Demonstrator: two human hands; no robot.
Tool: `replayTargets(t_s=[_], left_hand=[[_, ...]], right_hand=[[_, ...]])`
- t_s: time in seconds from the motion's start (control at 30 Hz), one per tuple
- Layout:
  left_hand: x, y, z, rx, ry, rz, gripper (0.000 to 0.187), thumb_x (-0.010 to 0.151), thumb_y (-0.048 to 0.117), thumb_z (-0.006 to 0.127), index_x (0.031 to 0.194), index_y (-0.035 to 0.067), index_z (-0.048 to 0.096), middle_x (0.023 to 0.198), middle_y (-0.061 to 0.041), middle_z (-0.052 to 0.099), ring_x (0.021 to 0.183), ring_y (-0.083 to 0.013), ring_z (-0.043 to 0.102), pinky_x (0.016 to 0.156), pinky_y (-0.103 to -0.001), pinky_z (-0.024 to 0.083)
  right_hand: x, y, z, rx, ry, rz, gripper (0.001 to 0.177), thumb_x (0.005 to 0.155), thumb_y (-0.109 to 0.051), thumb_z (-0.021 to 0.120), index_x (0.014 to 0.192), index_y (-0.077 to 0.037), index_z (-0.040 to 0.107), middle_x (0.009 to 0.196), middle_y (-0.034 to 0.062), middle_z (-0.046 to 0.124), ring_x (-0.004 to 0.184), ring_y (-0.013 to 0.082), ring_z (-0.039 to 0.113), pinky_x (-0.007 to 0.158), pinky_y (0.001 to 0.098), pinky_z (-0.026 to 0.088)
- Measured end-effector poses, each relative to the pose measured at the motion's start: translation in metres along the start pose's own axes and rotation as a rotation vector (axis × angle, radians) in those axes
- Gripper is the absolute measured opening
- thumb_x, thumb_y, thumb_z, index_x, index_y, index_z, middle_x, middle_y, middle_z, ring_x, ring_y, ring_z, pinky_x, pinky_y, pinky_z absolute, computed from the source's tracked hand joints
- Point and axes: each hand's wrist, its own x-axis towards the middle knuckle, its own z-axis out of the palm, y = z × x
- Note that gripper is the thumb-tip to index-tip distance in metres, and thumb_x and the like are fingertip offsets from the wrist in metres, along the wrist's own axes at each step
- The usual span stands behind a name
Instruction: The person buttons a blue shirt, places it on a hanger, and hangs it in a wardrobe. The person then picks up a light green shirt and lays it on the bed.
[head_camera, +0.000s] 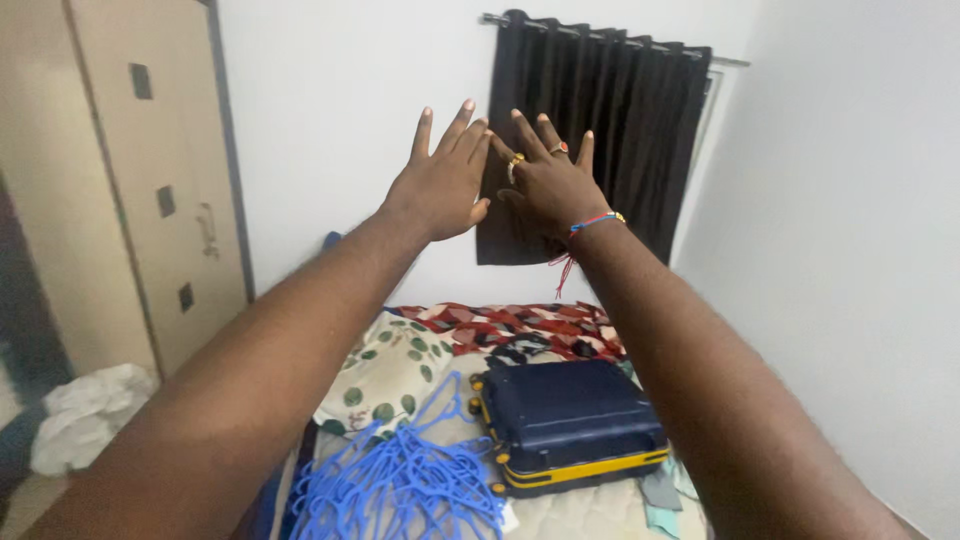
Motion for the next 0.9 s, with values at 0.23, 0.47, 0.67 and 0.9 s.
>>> replayTargets(t_s=[0.23, 0.47, 0.67, 0.9], left_hand=[[0.09, 0.101, 0.008, -0.12, 0.016, 0.186, 0.086, 0.091, 0.044, 0.063, 0.157, 0.001, 0.026, 0.166, -0.011, 0.023, 0.156, -0.0268, 0.004, 0.122, -0.063, 0.006], [0.147, 0.212, 0.016, -0.313, 0.11, 0.349, 0.082, 0.091, 0.039, 0.064, 0.156, 0.004, 0.029, 0.162, -0.011, 0.029, 0.156, -0.026, 0.008, 0.121, -0.064, 0.009], [0.183, 0.29, 0.031, -0.355, 0.139, 0.466, 0.08, 0.088, 0.035, 0.067, 0.156, 0.012, 0.031, 0.163, -0.01, 0.029, 0.156, -0.0267, 0.011, 0.12, -0.065, 0.011], [0.227, 0.341, 0.079, -0.473, 0.248, 0.528, 0.08, 0.089, 0.033, 0.066, 0.158, 0.014, 0.033, 0.165, -0.008, 0.028, 0.156, -0.0247, 0.016, 0.123, -0.063, 0.012]], right_hand=[[-0.076, 0.104, -0.001, -0.064, -0.103, 0.215, 0.082, 0.095, -0.046, 0.065, 0.162, -0.036, 0.019, 0.17, 0.0042, 0.015, 0.156, 0.0345, 0.015, 0.112, 0.0807, 0.014], [-0.164, 0.185, -0.01, -0.201, -0.246, 0.406, 0.085, 0.094, -0.045, 0.065, 0.162, -0.038, 0.015, 0.17, 0.0058, 0.015, 0.156, 0.0352, 0.016, 0.113, 0.0801, 0.013], [-0.214, 0.245, -0.013, -0.254, -0.312, 0.529, 0.084, 0.096, -0.043, 0.063, 0.162, -0.04, 0.012, 0.17, 0.0065, 0.015, 0.155, 0.0362, 0.014, 0.111, 0.0814, 0.013], [-0.23, 0.297, 0.018, -0.328, -0.416, 0.576, 0.082, 0.097, -0.043, 0.063, 0.162, -0.041, 0.012, 0.171, 0.0051, 0.015, 0.156, 0.0355, 0.014, 0.111, 0.0812, 0.015]])
